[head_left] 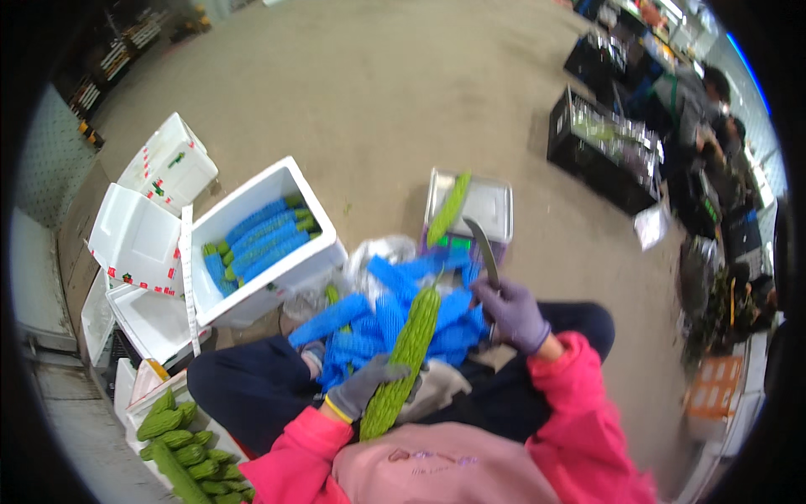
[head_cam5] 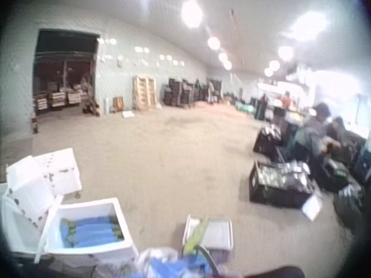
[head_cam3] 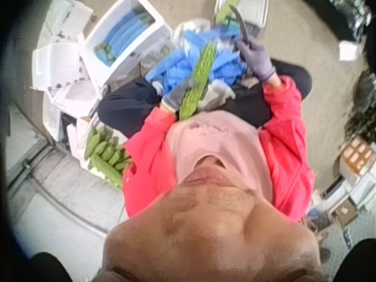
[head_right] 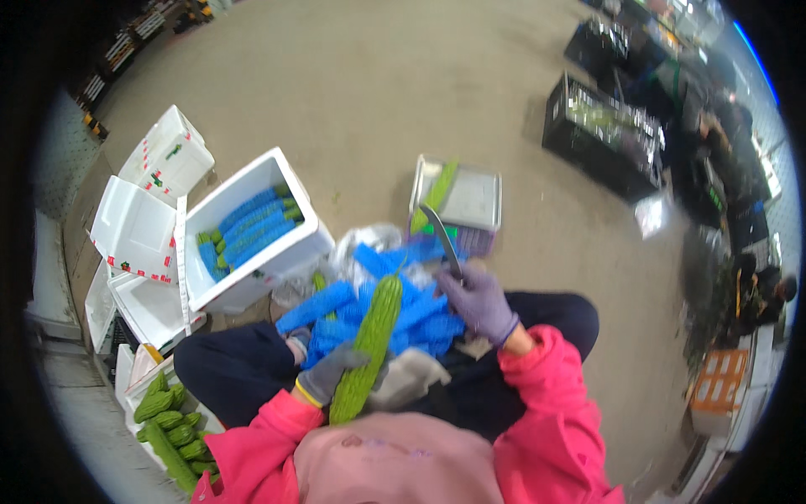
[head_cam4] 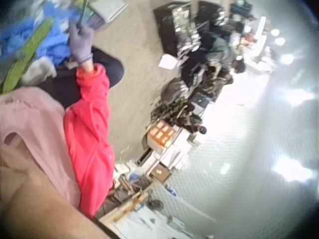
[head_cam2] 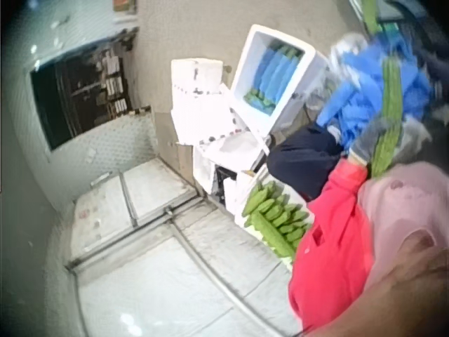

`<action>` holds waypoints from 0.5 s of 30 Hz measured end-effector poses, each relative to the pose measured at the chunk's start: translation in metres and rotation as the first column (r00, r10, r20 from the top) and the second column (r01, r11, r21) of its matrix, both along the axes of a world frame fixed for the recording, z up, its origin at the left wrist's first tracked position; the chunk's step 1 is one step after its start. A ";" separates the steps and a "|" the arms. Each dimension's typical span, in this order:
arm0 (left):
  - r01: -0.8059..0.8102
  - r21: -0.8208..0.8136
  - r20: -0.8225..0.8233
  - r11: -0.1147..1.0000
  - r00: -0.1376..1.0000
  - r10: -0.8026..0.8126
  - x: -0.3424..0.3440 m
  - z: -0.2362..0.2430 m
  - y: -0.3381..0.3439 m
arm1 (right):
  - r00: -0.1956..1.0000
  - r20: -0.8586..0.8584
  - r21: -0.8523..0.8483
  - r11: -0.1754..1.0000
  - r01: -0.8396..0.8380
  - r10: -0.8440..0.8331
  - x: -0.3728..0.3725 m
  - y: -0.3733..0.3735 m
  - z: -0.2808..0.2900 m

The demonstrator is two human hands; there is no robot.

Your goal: The person removes bitter melons from blue foam nets, trims their ends with a knife, and places them on a digital scale. They then move to a table and arrange the trimmed bitter melons on a metal tray.

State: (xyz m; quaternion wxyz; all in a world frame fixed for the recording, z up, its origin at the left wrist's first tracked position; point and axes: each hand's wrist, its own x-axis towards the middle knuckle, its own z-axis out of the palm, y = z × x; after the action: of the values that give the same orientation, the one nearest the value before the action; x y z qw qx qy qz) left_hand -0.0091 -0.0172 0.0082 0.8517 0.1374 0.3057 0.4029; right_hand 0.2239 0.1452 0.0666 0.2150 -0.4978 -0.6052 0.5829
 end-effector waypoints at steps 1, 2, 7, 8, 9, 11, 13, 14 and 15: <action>0.026 -0.015 -0.055 1.000 0.998 -0.027 0.001 0.000 -0.001 | 0.999 0.037 0.149 0.988 -0.040 0.035 0.000 0.001 -0.004; 0.053 -0.020 -0.119 0.998 0.991 -0.055 0.002 -0.001 -0.002 | 0.994 0.090 0.286 0.954 -0.090 0.067 0.001 0.001 -0.007; 0.145 0.014 -0.200 0.989 0.970 -0.139 0.006 -0.001 0.003 | 0.984 0.109 0.458 0.872 -0.174 0.139 0.004 -0.001 -0.015; 0.153 0.034 -0.208 0.988 0.968 -0.143 0.007 -0.001 0.005 | 0.977 0.157 0.489 0.848 -0.204 0.145 0.005 -0.001 -0.015; 0.156 0.036 -0.224 0.987 0.964 -0.145 0.008 -0.001 0.006 | 0.966 0.197 0.500 0.831 -0.244 0.165 0.006 -0.001 -0.015; 0.160 0.026 -0.235 0.987 0.960 -0.149 0.010 -0.001 0.007 | 0.953 0.224 0.517 0.804 -0.292 0.202 0.007 -0.002 -0.014; 0.157 0.016 -0.226 0.987 0.963 -0.149 0.011 0.000 0.008 | 0.946 0.228 0.523 0.790 -0.319 0.231 0.007 -0.002 -0.015; 0.166 0.020 -0.226 0.986 0.961 -0.157 0.011 -0.001 0.009 | 0.940 0.256 0.541 0.772 -0.333 0.226 0.006 -0.002 -0.016; 0.174 0.026 -0.226 0.984 0.960 -0.164 0.011 -0.001 0.009 | 0.933 0.285 0.560 0.752 -0.349 0.221 0.005 -0.002 -0.017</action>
State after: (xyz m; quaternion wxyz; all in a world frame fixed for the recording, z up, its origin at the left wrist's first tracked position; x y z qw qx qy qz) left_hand 0.0019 -0.0080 0.0074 0.8399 0.2267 0.3772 0.3176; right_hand 0.2287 0.1433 0.0494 0.2075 -0.3612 -0.8460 0.3328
